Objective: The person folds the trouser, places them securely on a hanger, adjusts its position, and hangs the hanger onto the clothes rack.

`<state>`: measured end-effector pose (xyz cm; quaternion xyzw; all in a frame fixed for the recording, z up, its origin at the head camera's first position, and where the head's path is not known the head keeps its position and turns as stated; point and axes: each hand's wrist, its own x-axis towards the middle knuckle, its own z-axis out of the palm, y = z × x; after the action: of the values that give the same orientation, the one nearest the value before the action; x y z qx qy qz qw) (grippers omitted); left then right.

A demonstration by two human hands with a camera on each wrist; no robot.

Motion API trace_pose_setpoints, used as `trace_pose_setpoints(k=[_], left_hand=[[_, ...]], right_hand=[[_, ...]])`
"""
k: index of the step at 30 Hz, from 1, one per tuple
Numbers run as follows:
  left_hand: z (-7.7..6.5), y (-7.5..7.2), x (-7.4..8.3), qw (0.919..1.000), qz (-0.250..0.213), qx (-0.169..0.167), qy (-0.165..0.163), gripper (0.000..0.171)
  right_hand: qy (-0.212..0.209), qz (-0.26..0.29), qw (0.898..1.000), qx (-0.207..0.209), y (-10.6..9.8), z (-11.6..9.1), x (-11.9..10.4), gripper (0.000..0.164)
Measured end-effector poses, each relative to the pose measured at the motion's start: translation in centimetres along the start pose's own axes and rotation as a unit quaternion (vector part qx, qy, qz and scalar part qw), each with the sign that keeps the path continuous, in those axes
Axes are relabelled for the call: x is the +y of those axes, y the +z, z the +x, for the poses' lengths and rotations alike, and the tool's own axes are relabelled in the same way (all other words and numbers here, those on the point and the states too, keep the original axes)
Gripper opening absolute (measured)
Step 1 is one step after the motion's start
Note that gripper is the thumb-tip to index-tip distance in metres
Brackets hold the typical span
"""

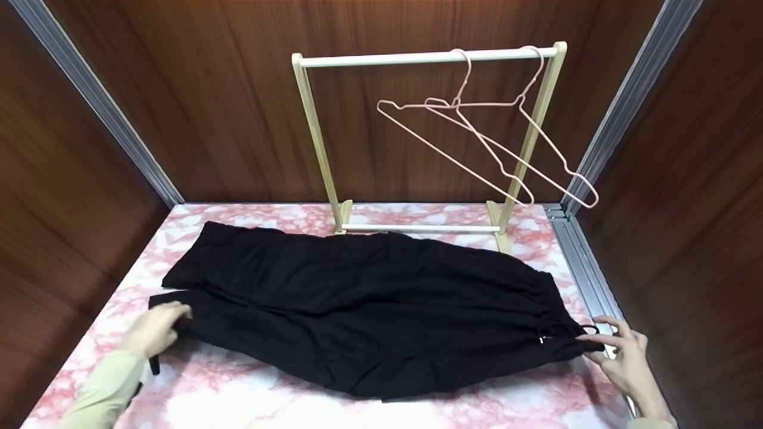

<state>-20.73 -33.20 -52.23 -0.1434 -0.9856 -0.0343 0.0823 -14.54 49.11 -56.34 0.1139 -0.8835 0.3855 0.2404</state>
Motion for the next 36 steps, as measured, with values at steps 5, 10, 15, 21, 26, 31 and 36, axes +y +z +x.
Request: trace_pose_setpoints(k=[5, 10, 15, 21, 26, 31, 36], left_hand=[[-0.4, -2.2, -2.3, 0.9917, -0.105, 0.061, -0.041, 0.029], [0.0, -3.8, -3.6, 0.9719, -0.171, 0.141, -0.079, 0.028], [0.8, -5.2, -4.3, 0.9535, -0.201, 0.195, -0.112, 0.027], [2.1, -7.4, -4.5, 0.9336, -0.222, 0.233, -0.157, 0.024], [2.8, -8.9, -4.8, 0.9213, -0.218, 0.208, -0.247, 0.024], [4.1, -10.1, -4.6, 0.9077, -0.21, 0.172, -0.32, 0.032], [6.4, -11.0, -4.1, 0.8998, -0.198, 0.219, -0.321, 0.033]], right_hand=[[0.032, 0.06, 0.998, -0.017, -1.1, 0.4, -0.9, 0.038], [0.06, 0.138, 0.989, -0.015, -1.7, 0.9, -1.5, 0.036], [0.076, 0.244, 0.967, 0.007, -1.8, 1.5, -1.8, 0.034], [0.131, 0.336, 0.931, 0.056, -2.2, 2.1, -2.4, 0.039], [0.182, 0.326, 0.922, 0.102, -2.2, 2.8, -3.0, 0.029], [0.242, 0.254, 0.927, 0.129, -2.1, 3.9, -3.5, 0.024], [0.278, 0.236, 0.911, 0.193, -1.0, 5.5, -3.7, 0.025]])
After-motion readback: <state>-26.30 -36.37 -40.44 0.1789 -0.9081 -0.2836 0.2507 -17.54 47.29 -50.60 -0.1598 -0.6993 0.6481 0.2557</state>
